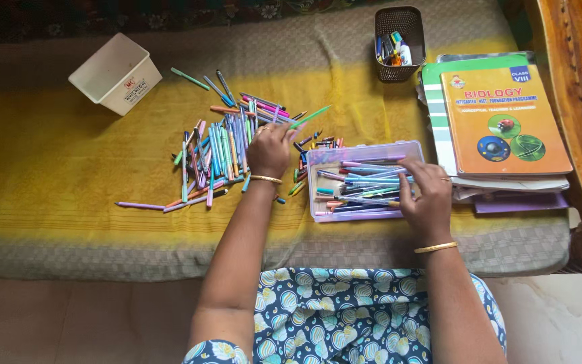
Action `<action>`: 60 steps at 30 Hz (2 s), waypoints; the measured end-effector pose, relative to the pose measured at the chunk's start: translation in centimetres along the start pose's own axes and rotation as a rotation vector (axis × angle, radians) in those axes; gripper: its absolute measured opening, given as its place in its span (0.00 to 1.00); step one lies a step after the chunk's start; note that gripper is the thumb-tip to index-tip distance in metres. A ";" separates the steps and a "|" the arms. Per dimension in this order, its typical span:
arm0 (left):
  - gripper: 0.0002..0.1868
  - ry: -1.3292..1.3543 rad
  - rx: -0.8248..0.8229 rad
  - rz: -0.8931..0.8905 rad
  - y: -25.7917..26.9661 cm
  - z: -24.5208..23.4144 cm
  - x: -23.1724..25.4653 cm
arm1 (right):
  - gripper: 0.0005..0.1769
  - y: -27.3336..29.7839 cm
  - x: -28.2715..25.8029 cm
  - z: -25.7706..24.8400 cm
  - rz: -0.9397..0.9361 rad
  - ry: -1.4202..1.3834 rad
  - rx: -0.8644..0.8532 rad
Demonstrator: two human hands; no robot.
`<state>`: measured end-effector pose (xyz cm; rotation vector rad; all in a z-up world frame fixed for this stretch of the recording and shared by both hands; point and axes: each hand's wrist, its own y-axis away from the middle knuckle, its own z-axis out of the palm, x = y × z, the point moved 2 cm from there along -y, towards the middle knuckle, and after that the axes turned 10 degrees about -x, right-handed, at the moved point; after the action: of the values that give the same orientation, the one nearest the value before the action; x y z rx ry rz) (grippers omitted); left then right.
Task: The person sits on the floor and organizes scattered colored pens and pencils into a clear plastic container. They also stack several textbooks and notebooks on a wooden bench beside them.
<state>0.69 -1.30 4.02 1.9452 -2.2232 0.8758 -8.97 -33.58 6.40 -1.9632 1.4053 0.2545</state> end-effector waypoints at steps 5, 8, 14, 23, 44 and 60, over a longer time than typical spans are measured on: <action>0.08 0.162 -0.132 0.291 2.4 -2.7 6.8 | 0.23 -0.3 -1.4 -1.0 -0.099 0.028 0.141; 0.07 0.198 -0.240 0.350 3.7 -2.3 10.4 | 0.18 0.0 -1.3 -0.6 -0.108 0.059 0.069; 0.07 0.146 -0.296 0.410 5.0 -1.3 12.9 | 0.10 1.0 0.8 1.6 0.013 0.157 -0.190; 0.13 0.113 -0.258 -0.071 2.1 -1.0 2.3 | 0.13 1.5 3.6 3.3 0.066 0.116 -0.341; 0.07 0.008 -0.386 0.108 3.7 0.1 8.7 | 0.09 0.3 0.6 -0.7 -0.010 0.013 0.141; 0.49 -0.225 -1.169 0.216 4.7 13.2 14.2 | 0.04 1.8 6.7 3.3 0.085 0.039 0.058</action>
<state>-2.41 -19.68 -3.02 1.2404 -2.2048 -0.6107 -7.21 -36.77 -0.35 -1.8726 1.5068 0.2128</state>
